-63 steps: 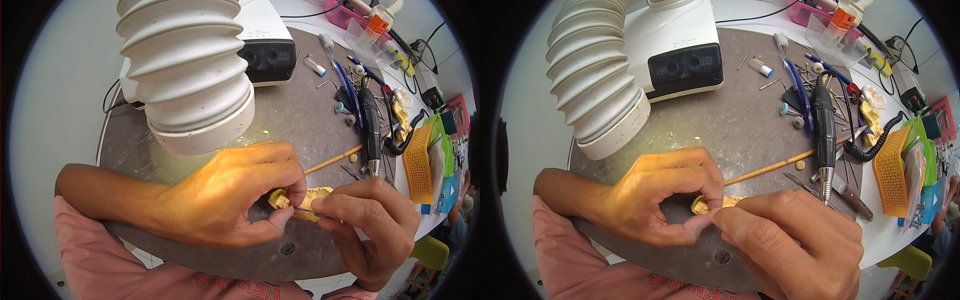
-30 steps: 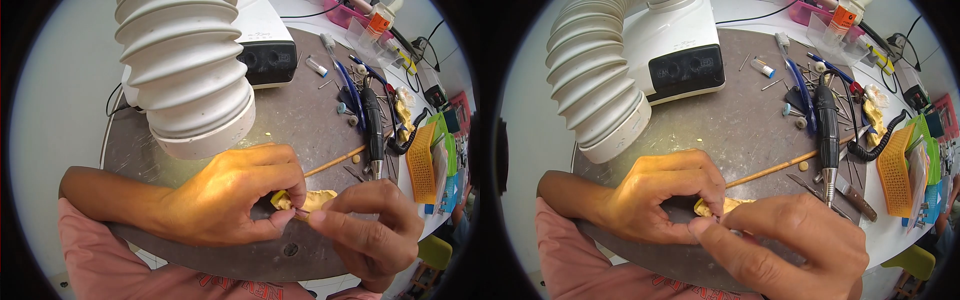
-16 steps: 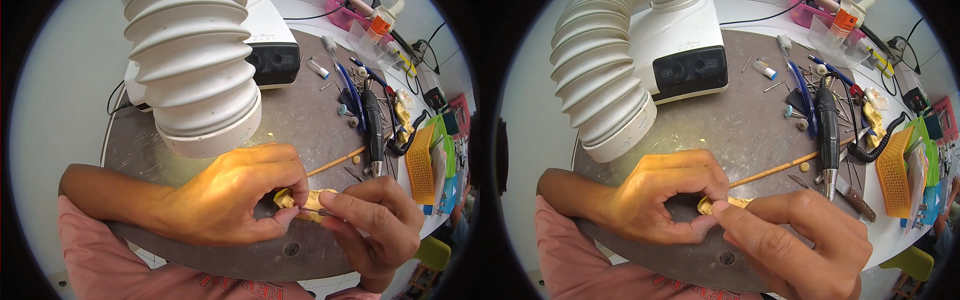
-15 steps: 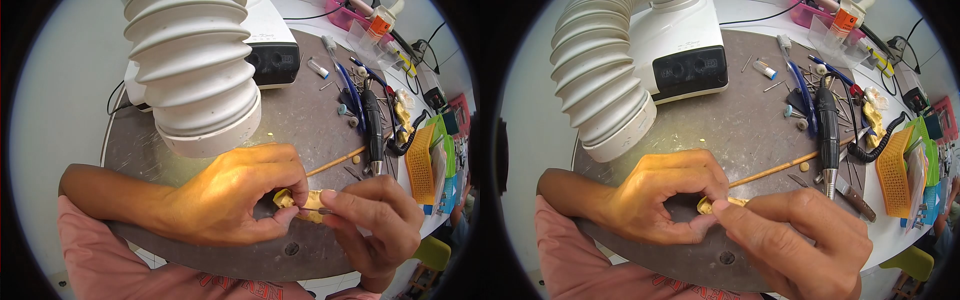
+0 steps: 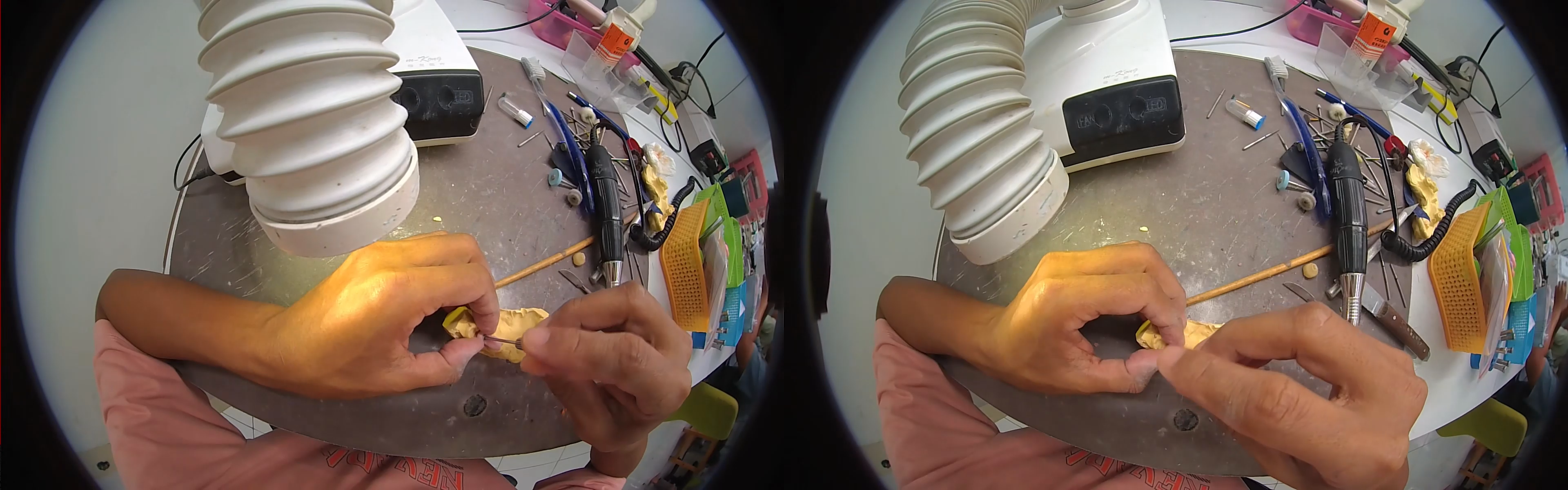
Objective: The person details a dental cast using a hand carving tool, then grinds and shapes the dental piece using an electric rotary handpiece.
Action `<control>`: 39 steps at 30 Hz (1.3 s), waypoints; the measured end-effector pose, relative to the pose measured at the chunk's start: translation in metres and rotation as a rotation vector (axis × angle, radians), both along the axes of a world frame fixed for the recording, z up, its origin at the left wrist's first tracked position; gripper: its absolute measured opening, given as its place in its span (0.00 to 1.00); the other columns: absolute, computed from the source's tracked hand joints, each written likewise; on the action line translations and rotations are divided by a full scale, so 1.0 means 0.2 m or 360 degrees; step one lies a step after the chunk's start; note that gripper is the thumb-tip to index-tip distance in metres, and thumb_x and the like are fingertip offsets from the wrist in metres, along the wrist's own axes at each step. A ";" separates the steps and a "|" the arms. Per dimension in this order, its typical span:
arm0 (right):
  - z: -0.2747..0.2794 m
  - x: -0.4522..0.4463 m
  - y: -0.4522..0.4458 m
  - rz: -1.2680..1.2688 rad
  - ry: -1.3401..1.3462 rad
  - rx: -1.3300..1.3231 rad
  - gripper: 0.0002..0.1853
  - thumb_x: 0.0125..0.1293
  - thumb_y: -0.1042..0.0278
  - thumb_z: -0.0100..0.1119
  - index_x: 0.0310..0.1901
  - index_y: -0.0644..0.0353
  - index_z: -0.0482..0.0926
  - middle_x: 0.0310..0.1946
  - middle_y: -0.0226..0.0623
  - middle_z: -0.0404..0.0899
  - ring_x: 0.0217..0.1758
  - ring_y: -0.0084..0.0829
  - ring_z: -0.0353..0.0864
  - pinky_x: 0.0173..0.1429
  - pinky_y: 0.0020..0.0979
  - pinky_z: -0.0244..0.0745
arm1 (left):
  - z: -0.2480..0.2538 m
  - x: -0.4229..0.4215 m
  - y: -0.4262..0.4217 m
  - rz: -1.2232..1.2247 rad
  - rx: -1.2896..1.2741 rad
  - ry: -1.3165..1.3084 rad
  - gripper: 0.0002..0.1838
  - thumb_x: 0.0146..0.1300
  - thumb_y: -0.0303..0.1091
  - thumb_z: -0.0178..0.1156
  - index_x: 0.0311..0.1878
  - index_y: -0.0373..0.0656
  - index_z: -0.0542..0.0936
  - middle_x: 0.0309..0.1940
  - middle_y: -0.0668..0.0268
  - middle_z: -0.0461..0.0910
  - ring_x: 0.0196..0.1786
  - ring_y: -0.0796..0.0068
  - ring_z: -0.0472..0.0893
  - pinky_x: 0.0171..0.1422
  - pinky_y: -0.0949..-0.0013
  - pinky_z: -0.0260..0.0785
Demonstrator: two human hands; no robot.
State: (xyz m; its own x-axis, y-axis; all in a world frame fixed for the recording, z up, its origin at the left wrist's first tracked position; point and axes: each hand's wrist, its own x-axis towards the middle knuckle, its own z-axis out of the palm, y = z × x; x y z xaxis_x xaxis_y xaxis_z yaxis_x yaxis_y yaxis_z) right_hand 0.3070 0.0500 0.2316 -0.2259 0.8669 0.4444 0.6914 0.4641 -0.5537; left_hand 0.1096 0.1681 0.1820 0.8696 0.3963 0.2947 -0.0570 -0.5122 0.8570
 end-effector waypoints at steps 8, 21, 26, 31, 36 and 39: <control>-0.05 -0.02 0.02 -0.0050 0.0311 0.0003 0.16 0.49 0.79 0.78 0.40 0.65 0.84 0.33 0.44 0.85 0.36 0.30 0.86 0.35 0.25 0.75 | 0.00 0.00 0.00 0.0000 0.0014 -0.0010 0.12 0.51 0.20 0.74 0.39 0.37 0.83 0.39 0.59 0.81 0.43 0.62 0.82 0.46 0.66 0.75; -0.08 -0.05 0.01 -0.0303 0.0562 -0.0111 0.18 0.46 0.64 0.84 0.36 0.61 0.87 0.28 0.36 0.82 0.32 0.26 0.79 0.34 0.25 0.71 | 0.00 0.00 0.00 -0.0007 -0.0044 0.0000 0.11 0.52 0.20 0.73 0.38 0.38 0.82 0.39 0.59 0.81 0.43 0.63 0.82 0.46 0.66 0.74; -0.05 -0.05 0.00 -0.0202 0.0165 -0.0138 0.16 0.47 0.67 0.84 0.38 0.61 0.89 0.29 0.37 0.83 0.30 0.25 0.78 0.34 0.23 0.71 | 0.01 0.00 0.00 -0.0019 -0.0078 0.0009 0.11 0.52 0.20 0.72 0.37 0.35 0.81 0.40 0.58 0.80 0.43 0.62 0.81 0.46 0.66 0.74; -0.06 -0.07 0.00 -0.0166 0.0284 -0.0107 0.19 0.51 0.78 0.78 0.47 0.68 0.86 0.30 0.39 0.83 0.31 0.26 0.82 0.37 0.23 0.75 | 0.01 -0.01 0.00 -0.0017 -0.0091 0.0039 0.10 0.52 0.19 0.71 0.36 0.35 0.80 0.40 0.58 0.79 0.43 0.63 0.81 0.46 0.66 0.74; -0.10 -0.08 -0.02 -0.0241 0.0705 -0.0074 0.19 0.53 0.83 0.73 0.48 0.71 0.80 0.31 0.41 0.83 0.36 0.30 0.85 0.43 0.26 0.79 | -0.01 0.00 0.00 -0.0023 -0.0094 -0.0017 0.10 0.52 0.19 0.71 0.36 0.35 0.80 0.40 0.58 0.80 0.43 0.63 0.82 0.47 0.66 0.75; -0.06 -0.03 0.00 0.0087 0.0302 -0.0067 0.18 0.53 0.78 0.78 0.44 0.69 0.79 0.34 0.41 0.83 0.36 0.31 0.85 0.43 0.28 0.78 | 0.00 0.00 0.00 -0.0024 -0.0101 -0.0015 0.10 0.52 0.19 0.72 0.36 0.35 0.80 0.40 0.58 0.80 0.43 0.63 0.82 0.47 0.66 0.75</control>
